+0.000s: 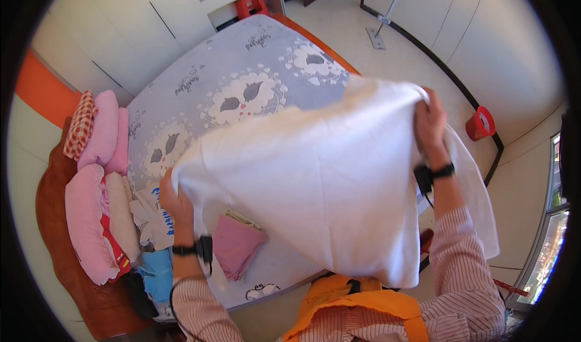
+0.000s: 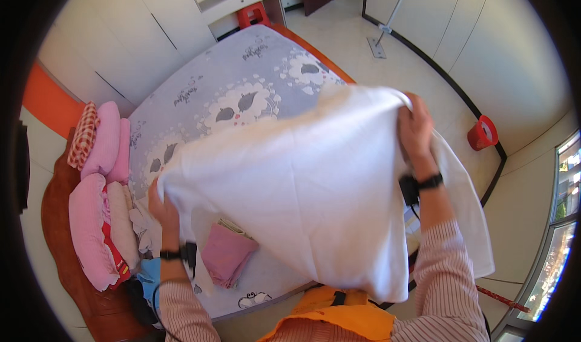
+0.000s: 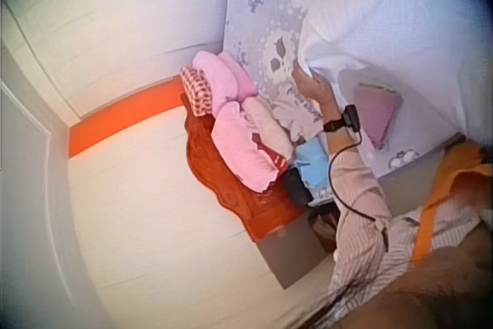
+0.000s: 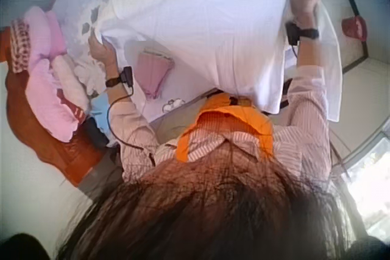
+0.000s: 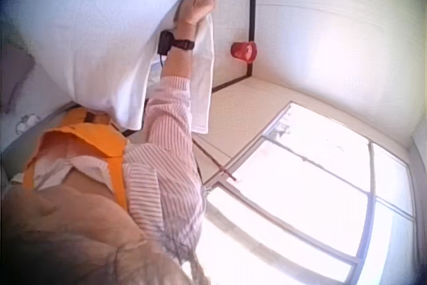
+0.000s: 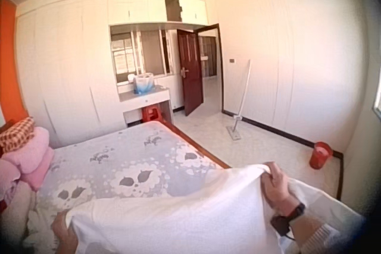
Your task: The person folds a white long-sleeved shirt and a pair of brown pants on a bed. They then pick up and fold several other items, including a pink garment, a blue jacket, and a grey hoodie, placing the folded clothes onto a nearby stool.
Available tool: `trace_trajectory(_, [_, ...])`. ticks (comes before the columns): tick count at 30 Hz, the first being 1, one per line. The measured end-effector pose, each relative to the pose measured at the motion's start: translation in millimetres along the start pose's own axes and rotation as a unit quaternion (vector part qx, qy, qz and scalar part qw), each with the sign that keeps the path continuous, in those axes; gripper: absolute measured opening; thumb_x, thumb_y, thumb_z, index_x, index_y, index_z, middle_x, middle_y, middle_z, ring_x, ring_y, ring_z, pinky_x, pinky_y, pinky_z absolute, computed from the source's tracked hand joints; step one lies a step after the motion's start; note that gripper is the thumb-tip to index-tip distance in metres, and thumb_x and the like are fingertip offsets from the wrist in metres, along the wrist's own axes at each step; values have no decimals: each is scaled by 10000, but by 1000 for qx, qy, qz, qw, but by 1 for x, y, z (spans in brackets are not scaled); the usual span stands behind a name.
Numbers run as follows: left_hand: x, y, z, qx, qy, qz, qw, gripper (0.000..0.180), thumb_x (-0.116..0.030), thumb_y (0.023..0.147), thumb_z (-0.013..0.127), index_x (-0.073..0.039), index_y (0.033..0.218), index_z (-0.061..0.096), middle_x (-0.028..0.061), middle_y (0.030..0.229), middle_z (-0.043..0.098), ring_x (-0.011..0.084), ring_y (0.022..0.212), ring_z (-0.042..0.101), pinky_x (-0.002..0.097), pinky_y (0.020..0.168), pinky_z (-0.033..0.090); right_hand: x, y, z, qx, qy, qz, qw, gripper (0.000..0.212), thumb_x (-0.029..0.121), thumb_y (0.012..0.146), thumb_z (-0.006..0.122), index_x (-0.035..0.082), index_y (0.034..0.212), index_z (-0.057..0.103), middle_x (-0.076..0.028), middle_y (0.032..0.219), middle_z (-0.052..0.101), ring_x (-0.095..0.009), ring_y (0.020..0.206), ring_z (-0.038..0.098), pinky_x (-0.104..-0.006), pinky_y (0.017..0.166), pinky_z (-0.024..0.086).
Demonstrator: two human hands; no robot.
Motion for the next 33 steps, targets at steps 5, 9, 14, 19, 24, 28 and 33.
trace_trajectory(5, [17,-38,175,184,61,-58,979,542,-118,849,666,-34,1353,483,186,1227,582,375,1153,525,476,974,401,-86,-5,140,52,-66,33,996,288,76,874,641,65,1158,598,-140,1013,660,-282,922,649,-379,799,520])
trace_trajectory(9, [33,-204,202,290,-76,-261,918,626,-179,846,689,36,1377,435,223,1246,569,376,1203,511,469,1032,383,-107,-114,157,184,11,155,971,372,103,849,681,59,1202,572,-128,993,664,-266,872,656,-377,770,531])
trace_trajectory(14, [40,-300,214,316,5,-409,856,671,-253,843,699,64,1367,424,248,1314,521,394,1246,481,465,1040,388,-170,-306,119,367,-73,386,844,596,296,799,778,-2,1255,536,-196,1034,678,-330,908,671,-409,792,535])
trace_trajectory(19, [44,-269,243,358,106,-410,832,570,-230,830,694,57,1280,494,235,1206,581,379,1120,558,457,946,446,-125,-385,121,384,-7,493,781,566,337,781,778,-56,1134,576,-233,1017,679,-325,954,667,-403,815,527])
trace_trajectory(24, [91,-293,207,394,-62,-524,753,369,-144,808,664,77,1098,606,145,903,679,277,791,653,399,739,519,-115,-370,123,341,208,608,686,407,157,837,706,-73,1158,606,-127,1021,686,-200,907,640,-346,793,521])
trace_trajectory(28, [50,-299,173,385,-190,-572,699,246,-135,853,616,56,1006,643,106,872,684,167,748,625,339,677,501,-142,-287,53,357,234,571,701,348,124,861,675,-47,1162,636,-61,1025,686,-133,891,617,-294,803,504])
trace_trajectory(33, [14,-360,105,435,11,-522,733,264,-168,838,647,32,1010,642,138,854,669,250,789,636,403,723,494,-158,-297,29,553,85,481,675,380,178,828,725,-13,1143,632,-84,921,679,-169,818,622,-288,773,505])
Point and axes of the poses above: each hand's wrist, its own y-axis towards the middle knuckle, its own z-axis out of the palm, x = y × z, the point moved 4 cm from there along y, towards the middle knuckle
